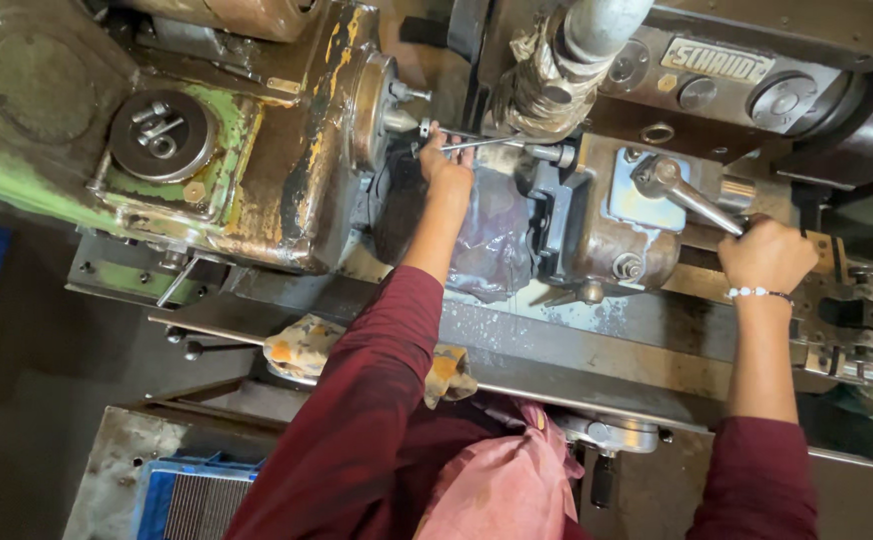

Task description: The person operates a metal lathe to machine small cylindrical metal parts. They repeatedly load a part into the chuck, engage the cutting tool, and then remove the finished part, placing it into a blue bin.

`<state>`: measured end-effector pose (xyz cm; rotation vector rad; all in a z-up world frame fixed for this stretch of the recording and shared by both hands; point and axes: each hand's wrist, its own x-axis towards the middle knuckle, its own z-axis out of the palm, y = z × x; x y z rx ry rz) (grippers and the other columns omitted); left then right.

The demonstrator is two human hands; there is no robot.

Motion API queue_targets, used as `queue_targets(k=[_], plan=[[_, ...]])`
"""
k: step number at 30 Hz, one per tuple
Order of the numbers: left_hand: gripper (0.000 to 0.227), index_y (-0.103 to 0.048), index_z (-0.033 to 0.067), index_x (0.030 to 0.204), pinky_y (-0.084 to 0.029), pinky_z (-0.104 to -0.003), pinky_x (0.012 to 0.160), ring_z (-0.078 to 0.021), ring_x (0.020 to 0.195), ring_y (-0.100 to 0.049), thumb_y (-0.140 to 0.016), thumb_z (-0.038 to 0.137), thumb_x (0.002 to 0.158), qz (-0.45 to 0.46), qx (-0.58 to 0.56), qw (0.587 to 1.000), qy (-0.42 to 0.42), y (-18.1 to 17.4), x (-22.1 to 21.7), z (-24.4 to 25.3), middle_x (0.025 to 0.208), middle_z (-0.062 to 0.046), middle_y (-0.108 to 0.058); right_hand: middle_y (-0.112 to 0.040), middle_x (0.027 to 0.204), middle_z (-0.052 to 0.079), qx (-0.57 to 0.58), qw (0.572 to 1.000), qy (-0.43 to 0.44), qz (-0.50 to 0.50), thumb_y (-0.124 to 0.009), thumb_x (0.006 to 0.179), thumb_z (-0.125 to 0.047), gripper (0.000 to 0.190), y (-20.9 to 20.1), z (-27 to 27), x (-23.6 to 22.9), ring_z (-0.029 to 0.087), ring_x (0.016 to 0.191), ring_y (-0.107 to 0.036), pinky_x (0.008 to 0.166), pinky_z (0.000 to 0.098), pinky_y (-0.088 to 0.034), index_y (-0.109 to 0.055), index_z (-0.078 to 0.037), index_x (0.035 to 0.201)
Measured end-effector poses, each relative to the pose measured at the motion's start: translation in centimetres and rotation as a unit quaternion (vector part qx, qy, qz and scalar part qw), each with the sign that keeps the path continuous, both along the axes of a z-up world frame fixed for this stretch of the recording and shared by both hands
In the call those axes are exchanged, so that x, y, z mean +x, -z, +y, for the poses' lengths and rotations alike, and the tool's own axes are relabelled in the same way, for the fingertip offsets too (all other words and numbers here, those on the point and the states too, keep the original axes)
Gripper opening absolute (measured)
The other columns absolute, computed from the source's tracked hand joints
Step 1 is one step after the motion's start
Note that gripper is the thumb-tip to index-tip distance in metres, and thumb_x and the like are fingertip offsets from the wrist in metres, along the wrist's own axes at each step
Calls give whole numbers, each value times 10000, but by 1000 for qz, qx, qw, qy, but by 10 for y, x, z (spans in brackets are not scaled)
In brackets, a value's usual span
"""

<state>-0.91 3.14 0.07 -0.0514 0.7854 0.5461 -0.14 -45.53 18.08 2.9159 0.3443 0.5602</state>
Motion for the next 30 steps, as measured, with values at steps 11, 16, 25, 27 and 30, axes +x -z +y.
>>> queue_targets(k=[11,16,25,27,30], plan=[[182,-707,215,1139,-590,-420,846,-174,984,-638,-612,193,985,22,17,1000,8,9,5,4,1128,16,-658,-619,1030,213,-88,987,-60,-121,-848,795,-403,522,-23,-6,5,377,1008,-620,834,456,-492,-614,17,999],[229,-665,154,1147,-509,-335,696,-172,909,-682,-528,237,984,25,273,959,74,2,-22,11,1056,6,-724,-633,1132,258,306,913,-104,-249,-518,1166,-321,421,16,-81,-102,378,1011,-630,859,482,-516,-591,93,1137],[421,-565,28,1052,-541,-358,660,-235,719,-683,-793,366,947,273,796,512,170,-219,-306,36,848,-117,-687,-629,1177,181,198,905,224,302,-471,1163,-340,385,129,-106,-270,326,1039,-537,906,483,-522,-601,19,1208],[389,-531,53,1093,-562,-350,664,-229,718,-719,-775,338,992,287,791,528,114,-257,-375,36,849,-103,-682,-620,1217,194,162,912,129,354,-462,1146,-343,392,153,-73,-252,350,1073,-530,924,500,-502,-602,11,1239],[391,-560,30,1030,-544,-347,675,-221,754,-645,-825,317,1018,372,809,450,68,-275,-470,46,877,-127,-632,-608,1277,214,93,907,21,411,-448,1120,-349,414,186,-31,-239,387,1123,-520,951,525,-471,-603,-2,1285]])
